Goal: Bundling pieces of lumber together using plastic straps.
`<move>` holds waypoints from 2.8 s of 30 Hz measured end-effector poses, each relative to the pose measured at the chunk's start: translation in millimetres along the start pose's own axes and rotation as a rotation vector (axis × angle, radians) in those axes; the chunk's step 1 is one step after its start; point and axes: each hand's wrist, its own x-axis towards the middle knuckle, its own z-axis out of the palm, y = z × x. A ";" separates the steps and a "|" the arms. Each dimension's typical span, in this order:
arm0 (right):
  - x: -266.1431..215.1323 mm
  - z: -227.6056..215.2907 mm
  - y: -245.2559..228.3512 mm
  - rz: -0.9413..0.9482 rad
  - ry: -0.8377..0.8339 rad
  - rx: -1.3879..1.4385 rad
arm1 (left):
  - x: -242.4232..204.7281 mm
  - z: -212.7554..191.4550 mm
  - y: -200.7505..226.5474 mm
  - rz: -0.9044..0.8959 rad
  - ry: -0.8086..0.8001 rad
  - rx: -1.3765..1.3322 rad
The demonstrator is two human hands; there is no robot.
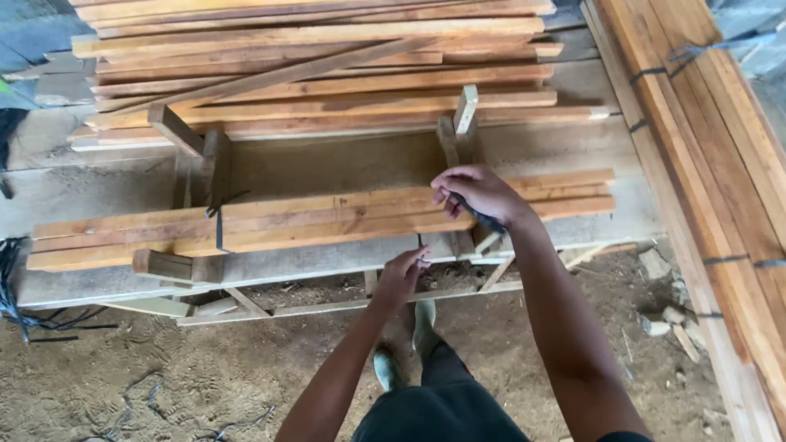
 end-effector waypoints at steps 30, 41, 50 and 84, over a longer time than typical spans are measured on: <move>164.7 -79.8 145.4 -0.099 0.073 -0.121 | 199.1 14.7 9.5 0.008 0.268 0.298; 154.7 -80.3 132.1 -0.081 0.165 0.074 | 196.5 13.8 -3.4 -0.025 0.286 0.252; 157.9 -70.7 105.8 0.076 0.218 0.065 | 208.6 22.2 -21.0 -0.114 0.244 0.242; 135.4 -91.9 117.2 -0.056 0.075 0.182 | 228.8 1.6 -132.5 -0.565 -0.255 -0.343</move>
